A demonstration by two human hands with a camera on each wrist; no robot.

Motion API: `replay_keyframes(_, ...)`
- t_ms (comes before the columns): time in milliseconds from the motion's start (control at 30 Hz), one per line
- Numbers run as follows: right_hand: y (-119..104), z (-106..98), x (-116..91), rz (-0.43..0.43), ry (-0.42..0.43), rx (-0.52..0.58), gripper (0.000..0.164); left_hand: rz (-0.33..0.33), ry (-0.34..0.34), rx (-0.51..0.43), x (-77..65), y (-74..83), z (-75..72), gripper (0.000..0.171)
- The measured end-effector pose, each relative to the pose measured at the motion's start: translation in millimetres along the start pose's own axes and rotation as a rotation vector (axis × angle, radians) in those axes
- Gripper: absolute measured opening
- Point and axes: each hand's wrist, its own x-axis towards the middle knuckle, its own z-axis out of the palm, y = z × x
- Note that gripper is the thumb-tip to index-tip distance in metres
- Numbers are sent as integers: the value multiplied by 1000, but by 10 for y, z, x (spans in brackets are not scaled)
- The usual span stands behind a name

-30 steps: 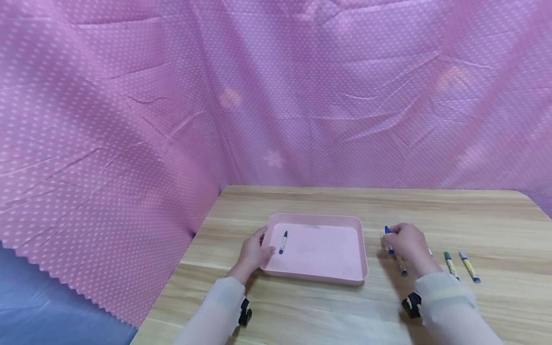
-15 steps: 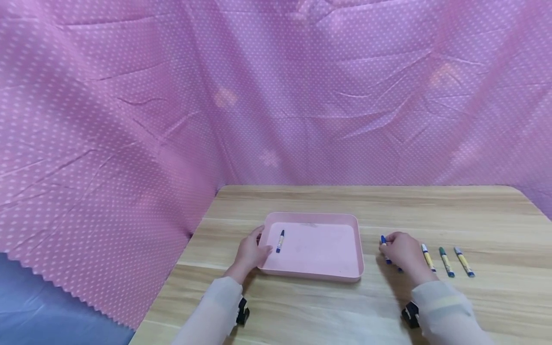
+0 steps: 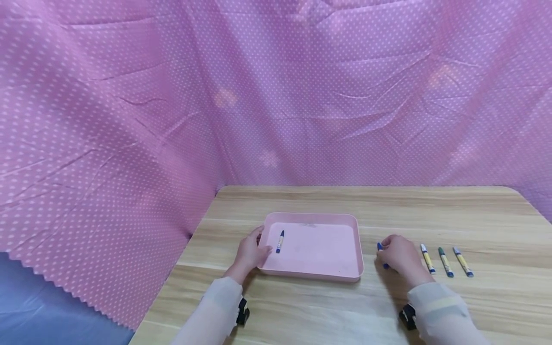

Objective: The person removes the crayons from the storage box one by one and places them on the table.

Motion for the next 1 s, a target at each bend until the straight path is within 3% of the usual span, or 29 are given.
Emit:
replay_keyframes(300,-54,-21,-29,6,5,-1,34,-7,-2,-11,15,-26,8,73)
replay_keyframes(767,-394,-481,-53,-131,91,13,50,3,-7,-19,16,-53,-10,73)
replay_keyframes(1000,-551,-559,-11,-154,123,-2,52,-8,-13,-32,5,-45,-1,73)
